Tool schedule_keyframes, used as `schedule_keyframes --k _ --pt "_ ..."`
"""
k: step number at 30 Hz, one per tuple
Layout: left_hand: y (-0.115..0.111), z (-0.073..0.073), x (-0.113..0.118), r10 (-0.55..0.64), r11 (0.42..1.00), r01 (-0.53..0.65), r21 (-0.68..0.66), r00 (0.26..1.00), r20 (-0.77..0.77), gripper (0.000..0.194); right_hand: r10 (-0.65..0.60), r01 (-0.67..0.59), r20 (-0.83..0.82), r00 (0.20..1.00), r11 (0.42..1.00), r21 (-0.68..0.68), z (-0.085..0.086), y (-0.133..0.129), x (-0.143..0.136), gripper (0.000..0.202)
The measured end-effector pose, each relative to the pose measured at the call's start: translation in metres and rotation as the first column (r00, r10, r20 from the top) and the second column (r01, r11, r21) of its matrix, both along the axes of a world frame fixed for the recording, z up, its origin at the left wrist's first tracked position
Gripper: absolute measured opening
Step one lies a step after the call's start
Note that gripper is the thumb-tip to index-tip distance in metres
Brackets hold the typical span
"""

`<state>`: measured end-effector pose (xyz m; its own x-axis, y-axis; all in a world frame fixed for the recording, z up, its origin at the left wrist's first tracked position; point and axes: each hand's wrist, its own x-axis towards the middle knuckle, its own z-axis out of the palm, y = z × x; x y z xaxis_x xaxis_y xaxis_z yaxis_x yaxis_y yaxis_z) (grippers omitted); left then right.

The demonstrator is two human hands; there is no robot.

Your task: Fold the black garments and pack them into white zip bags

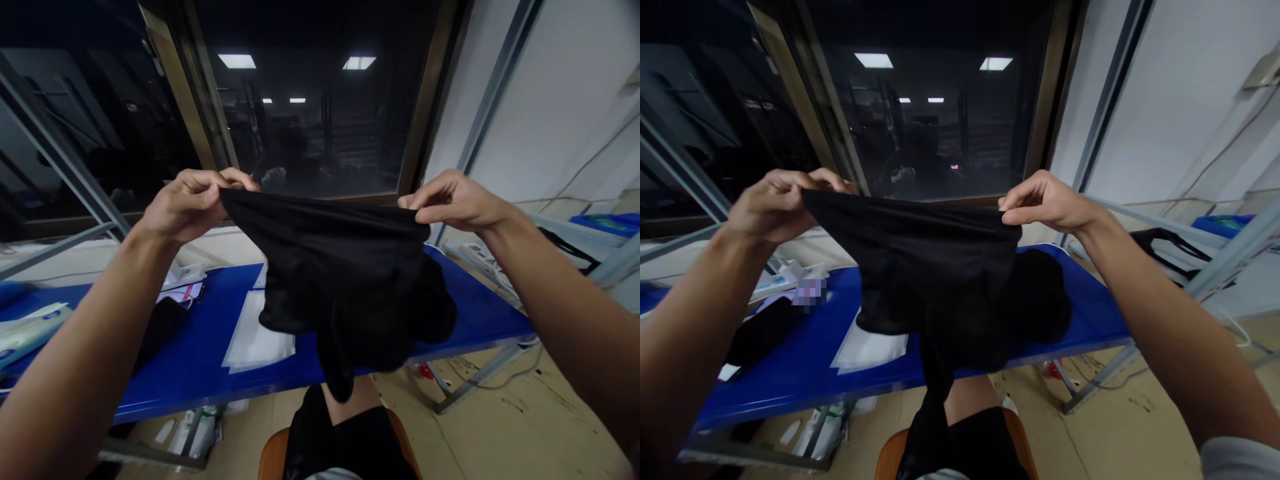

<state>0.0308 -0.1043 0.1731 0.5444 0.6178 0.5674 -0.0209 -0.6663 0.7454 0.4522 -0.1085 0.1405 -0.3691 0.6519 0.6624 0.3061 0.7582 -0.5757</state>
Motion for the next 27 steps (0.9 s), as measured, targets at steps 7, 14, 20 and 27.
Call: schedule_keyframes --k 7,14,20,27 --pt "0.051 -0.038 -0.005 0.195 0.976 -0.217 -0.034 0.928 -0.319 0.038 0.054 -0.007 0.235 0.97 0.981 -0.193 -0.034 0.061 0.005 0.037" --pt "0.084 -0.03 0.006 0.53 0.847 -0.52 0.111 0.844 -0.08 0.058 -0.204 0.216 -0.138 0.969 0.974 0.072 -0.029 0.088 -0.012 0.044" --pt "0.019 -0.04 0.011 0.586 0.782 -0.512 0.356 0.798 -0.139 0.032 -0.247 0.236 0.057 0.967 0.96 0.154 -0.044 0.024 -0.012 0.034" --pt "-0.047 -0.17 -0.045 0.402 0.838 -0.542 -0.055 0.684 -0.609 0.028 0.206 -0.087 0.444 0.872 0.958 -0.272 -0.147 -0.03 0.017 0.034"
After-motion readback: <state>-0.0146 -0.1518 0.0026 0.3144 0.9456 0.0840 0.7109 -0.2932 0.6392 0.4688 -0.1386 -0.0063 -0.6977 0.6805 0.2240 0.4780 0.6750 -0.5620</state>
